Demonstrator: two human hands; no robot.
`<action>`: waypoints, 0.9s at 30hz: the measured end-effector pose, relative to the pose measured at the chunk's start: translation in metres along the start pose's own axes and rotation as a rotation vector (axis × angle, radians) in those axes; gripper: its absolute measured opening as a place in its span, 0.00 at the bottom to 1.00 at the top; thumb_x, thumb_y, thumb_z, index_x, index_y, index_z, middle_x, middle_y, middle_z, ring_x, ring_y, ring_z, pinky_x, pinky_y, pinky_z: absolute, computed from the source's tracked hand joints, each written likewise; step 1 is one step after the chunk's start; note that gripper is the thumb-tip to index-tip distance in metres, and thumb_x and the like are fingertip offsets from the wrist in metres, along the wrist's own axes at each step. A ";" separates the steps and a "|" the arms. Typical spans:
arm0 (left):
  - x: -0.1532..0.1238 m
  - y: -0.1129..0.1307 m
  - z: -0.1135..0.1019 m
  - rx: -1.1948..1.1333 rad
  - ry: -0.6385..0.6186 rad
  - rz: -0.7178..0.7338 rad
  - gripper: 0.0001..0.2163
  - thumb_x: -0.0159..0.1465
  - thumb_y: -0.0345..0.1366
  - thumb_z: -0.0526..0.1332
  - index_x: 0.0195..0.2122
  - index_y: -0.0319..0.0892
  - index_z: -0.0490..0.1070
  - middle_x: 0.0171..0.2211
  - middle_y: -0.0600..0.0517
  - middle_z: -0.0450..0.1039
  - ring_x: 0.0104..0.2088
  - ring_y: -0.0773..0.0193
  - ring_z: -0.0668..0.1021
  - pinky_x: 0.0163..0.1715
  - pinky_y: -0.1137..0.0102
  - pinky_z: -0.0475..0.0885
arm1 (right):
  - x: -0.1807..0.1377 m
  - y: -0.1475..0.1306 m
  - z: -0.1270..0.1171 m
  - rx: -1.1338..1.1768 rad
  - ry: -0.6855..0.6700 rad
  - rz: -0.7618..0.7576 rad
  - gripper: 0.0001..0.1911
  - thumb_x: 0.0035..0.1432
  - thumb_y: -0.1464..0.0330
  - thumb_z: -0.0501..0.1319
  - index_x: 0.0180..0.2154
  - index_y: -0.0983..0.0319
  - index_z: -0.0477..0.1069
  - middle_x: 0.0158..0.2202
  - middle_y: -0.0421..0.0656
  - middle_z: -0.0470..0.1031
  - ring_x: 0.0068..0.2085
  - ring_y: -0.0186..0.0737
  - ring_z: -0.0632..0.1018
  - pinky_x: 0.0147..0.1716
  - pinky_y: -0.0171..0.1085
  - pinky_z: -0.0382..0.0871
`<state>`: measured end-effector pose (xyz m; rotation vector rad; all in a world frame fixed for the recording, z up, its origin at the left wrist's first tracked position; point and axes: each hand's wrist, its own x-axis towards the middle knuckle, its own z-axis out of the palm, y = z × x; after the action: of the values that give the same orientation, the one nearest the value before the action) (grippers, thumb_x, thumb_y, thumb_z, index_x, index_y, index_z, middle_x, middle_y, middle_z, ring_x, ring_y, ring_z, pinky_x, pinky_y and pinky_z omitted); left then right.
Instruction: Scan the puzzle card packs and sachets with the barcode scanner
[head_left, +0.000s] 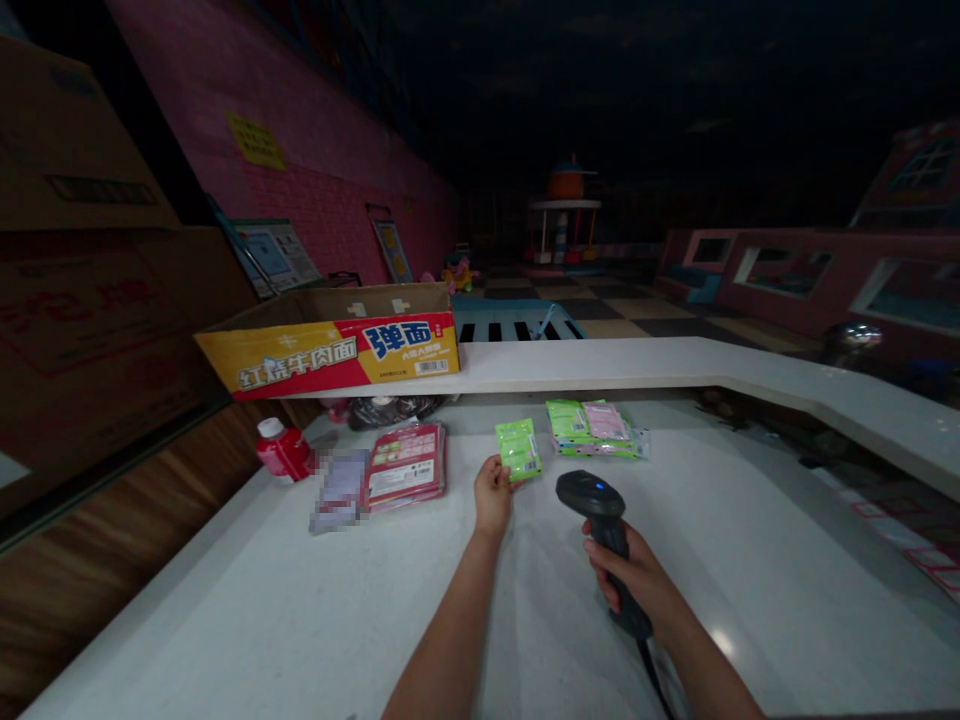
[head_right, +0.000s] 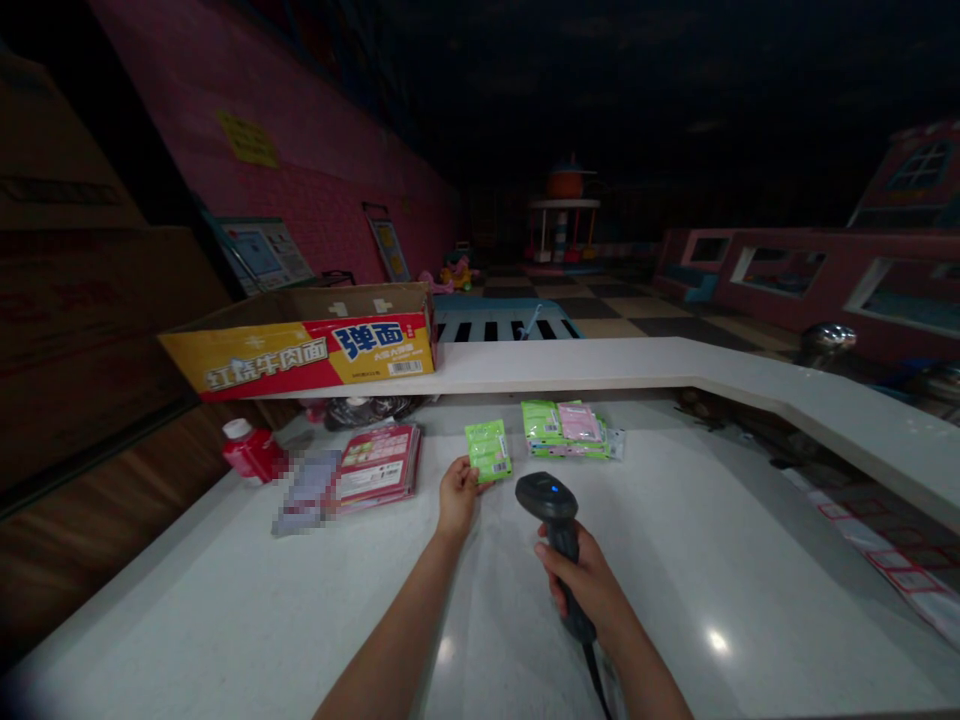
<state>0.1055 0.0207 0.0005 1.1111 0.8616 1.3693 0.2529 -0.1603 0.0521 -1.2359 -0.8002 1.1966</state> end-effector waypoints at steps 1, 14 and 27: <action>0.000 0.000 0.000 0.023 0.001 0.006 0.17 0.53 0.48 0.66 0.37 0.41 0.71 0.33 0.48 0.77 0.33 0.59 0.80 0.34 0.63 0.79 | 0.000 -0.001 0.000 -0.005 -0.003 -0.004 0.23 0.47 0.53 0.70 0.39 0.60 0.68 0.15 0.30 0.64 0.12 0.28 0.62 0.10 0.28 0.57; -0.002 0.001 0.000 0.008 -0.019 -0.002 0.19 0.52 0.50 0.67 0.38 0.41 0.70 0.34 0.48 0.77 0.34 0.58 0.80 0.35 0.63 0.79 | 0.014 -0.002 -0.002 0.009 0.014 -0.007 0.23 0.47 0.55 0.70 0.41 0.61 0.71 0.17 0.32 0.66 0.12 0.29 0.64 0.10 0.28 0.58; 0.000 -0.002 -0.006 0.147 0.192 0.054 0.13 0.58 0.41 0.61 0.40 0.40 0.68 0.29 0.51 0.75 0.28 0.60 0.79 0.28 0.65 0.78 | 0.062 -0.001 -0.031 0.279 -0.063 -0.115 0.24 0.49 0.57 0.71 0.44 0.62 0.70 0.20 0.33 0.68 0.14 0.28 0.65 0.13 0.28 0.59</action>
<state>0.1002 0.0212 -0.0033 1.1339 1.0921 1.4946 0.2973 -0.1094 0.0378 -0.9162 -0.7129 1.2117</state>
